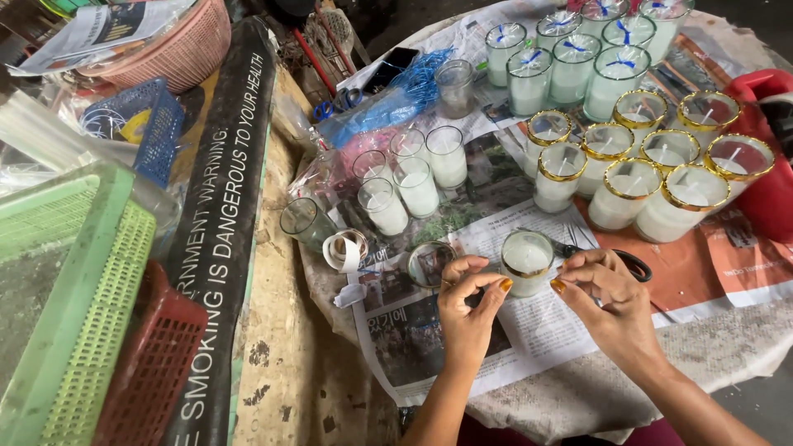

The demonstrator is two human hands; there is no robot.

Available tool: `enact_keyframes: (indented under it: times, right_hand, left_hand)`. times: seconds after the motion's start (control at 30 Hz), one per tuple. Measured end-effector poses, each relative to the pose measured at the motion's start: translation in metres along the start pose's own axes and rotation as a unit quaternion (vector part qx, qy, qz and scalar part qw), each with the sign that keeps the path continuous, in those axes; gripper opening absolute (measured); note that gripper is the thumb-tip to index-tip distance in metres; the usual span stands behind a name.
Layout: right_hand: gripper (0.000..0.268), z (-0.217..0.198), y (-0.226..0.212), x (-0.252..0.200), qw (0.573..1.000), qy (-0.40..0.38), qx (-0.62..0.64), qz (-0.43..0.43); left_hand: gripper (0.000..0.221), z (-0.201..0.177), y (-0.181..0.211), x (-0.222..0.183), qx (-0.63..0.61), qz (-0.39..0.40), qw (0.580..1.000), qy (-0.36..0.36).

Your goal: The person is applying gold-colored decorative rings to the rims of small glass jars, likely as part of a candle-making process.

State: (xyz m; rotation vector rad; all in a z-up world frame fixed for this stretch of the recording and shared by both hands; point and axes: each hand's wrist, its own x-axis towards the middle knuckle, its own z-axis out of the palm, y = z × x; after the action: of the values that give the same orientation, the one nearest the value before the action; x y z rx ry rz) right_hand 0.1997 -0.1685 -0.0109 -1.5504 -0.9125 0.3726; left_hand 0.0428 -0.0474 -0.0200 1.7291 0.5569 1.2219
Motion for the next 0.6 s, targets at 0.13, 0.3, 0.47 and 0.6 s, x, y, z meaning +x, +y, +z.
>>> enact_keyframes:
  times: [0.13,0.3,0.47,0.6]
  right_hand:
    - [0.010,0.001,0.010,0.001,1.000,-0.004,0.011,-0.007]
    - [0.005,0.004,0.010,0.007,1.000,-0.002,0.002,0.006]
    - [0.002,0.005,0.011,0.016,1.000,-0.011,-0.009,0.023]
    - [0.007,0.002,0.022,0.024,0.993,-0.014,0.118,0.025]
  left_hand:
    - [0.026,0.001,-0.004,0.001,0.007,0.002,1.000,0.005]
    - [0.022,0.003,-0.013,0.001,-0.022,-0.024,0.999,0.000]
    - [0.017,0.009,-0.026,0.002,-0.096,-0.047,0.994,0.001]
    - [0.013,0.008,-0.018,0.009,-0.096,-0.030,0.995,0.005]
